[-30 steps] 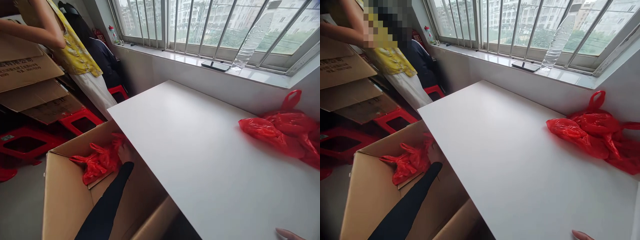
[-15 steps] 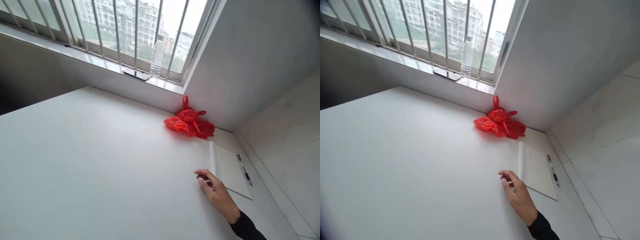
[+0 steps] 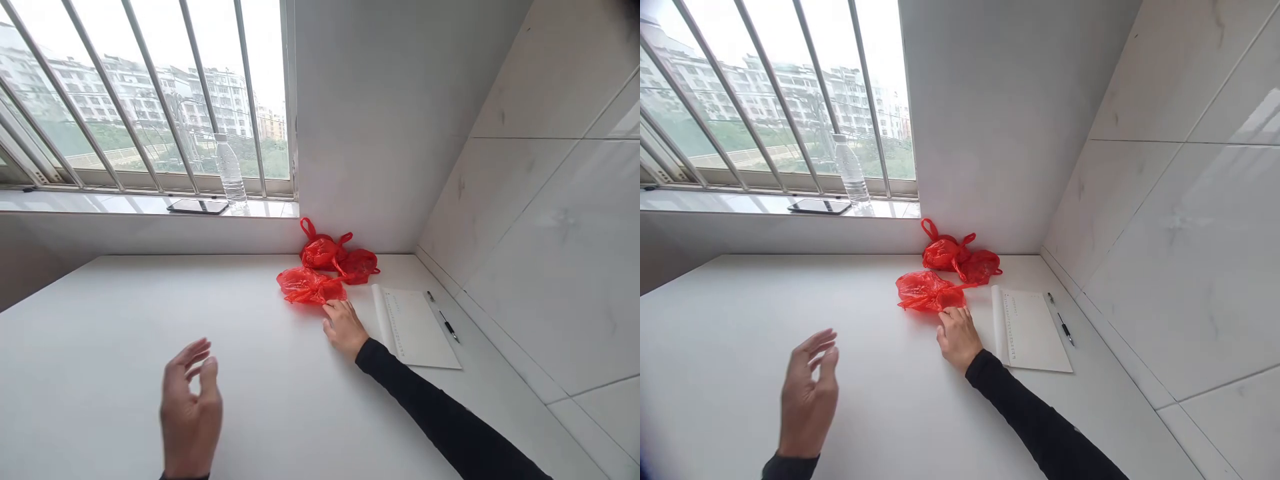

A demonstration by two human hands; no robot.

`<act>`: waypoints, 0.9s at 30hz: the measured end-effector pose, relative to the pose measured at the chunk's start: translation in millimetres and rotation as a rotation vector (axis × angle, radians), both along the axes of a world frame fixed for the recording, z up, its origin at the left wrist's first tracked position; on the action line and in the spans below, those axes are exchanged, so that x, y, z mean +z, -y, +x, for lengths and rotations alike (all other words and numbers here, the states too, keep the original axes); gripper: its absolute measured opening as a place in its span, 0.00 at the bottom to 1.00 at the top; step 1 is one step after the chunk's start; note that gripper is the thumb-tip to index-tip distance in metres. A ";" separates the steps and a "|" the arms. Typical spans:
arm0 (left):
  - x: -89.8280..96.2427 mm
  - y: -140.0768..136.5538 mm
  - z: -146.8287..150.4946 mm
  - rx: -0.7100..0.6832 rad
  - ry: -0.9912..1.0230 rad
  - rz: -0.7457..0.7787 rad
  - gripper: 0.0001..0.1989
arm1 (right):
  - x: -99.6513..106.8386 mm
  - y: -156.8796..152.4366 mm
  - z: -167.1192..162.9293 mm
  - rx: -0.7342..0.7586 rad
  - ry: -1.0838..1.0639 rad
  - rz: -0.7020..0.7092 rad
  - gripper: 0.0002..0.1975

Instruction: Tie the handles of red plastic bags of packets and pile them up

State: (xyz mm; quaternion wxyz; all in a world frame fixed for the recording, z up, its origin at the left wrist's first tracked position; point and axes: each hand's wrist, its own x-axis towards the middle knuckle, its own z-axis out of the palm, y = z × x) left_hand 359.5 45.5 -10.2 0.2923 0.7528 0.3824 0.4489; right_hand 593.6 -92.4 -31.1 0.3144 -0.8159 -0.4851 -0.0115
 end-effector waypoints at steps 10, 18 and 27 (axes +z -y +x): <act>-33.1 63.4 99.5 -0.521 -0.241 0.552 0.16 | -2.7 102.9 -28.0 -0.066 -0.114 0.141 0.11; -34.8 50.1 93.6 -0.157 -0.038 0.386 0.06 | -5.4 111.5 -3.9 -0.183 -0.212 0.378 0.07; -16.3 81.4 103.5 -0.316 -0.058 0.247 0.09 | 0.8 118.3 -0.5 -0.196 -0.263 0.402 0.07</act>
